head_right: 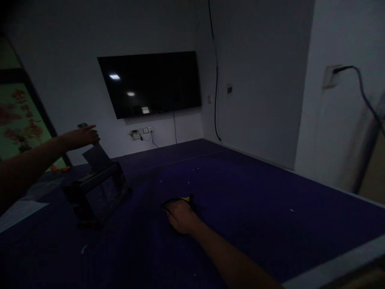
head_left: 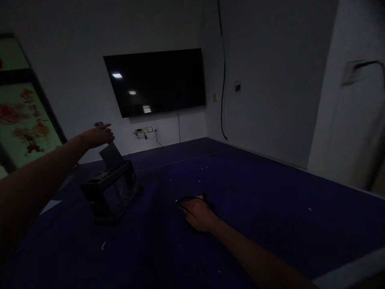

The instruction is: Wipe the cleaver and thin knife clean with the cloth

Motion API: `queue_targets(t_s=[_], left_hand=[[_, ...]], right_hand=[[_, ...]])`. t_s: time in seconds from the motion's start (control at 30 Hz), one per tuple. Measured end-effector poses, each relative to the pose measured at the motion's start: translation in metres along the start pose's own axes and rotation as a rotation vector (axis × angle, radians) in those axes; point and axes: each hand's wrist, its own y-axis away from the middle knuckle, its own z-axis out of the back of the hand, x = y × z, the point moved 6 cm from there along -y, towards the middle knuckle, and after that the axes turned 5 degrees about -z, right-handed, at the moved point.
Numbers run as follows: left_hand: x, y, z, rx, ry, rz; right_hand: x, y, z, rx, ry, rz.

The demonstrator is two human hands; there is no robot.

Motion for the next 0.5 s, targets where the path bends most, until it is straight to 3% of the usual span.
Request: queue_targets(t_s=[0.1, 0.2, 0.37, 0.5], left_hand=[[-0.023, 0.001, -0.025, 0.164, -0.017, -0.149], [-0.041, 0.004, -0.047, 0.241, -0.052, -0.207], [-0.061, 0.009, -0.078, 0.295, -0.094, -0.227], [-0.070, 0.012, -0.091, 0.303, -0.099, -0.210]], right_hand=[[0.001, 0.001, -0.001, 0.007, -0.009, 0.000], [0.000, 0.001, -0.003, 0.018, -0.008, -0.003], [-0.001, 0.003, -0.006, 0.036, -0.020, 0.011], [0.003, 0.004, -0.002, 0.027, -0.028, 0.010]])
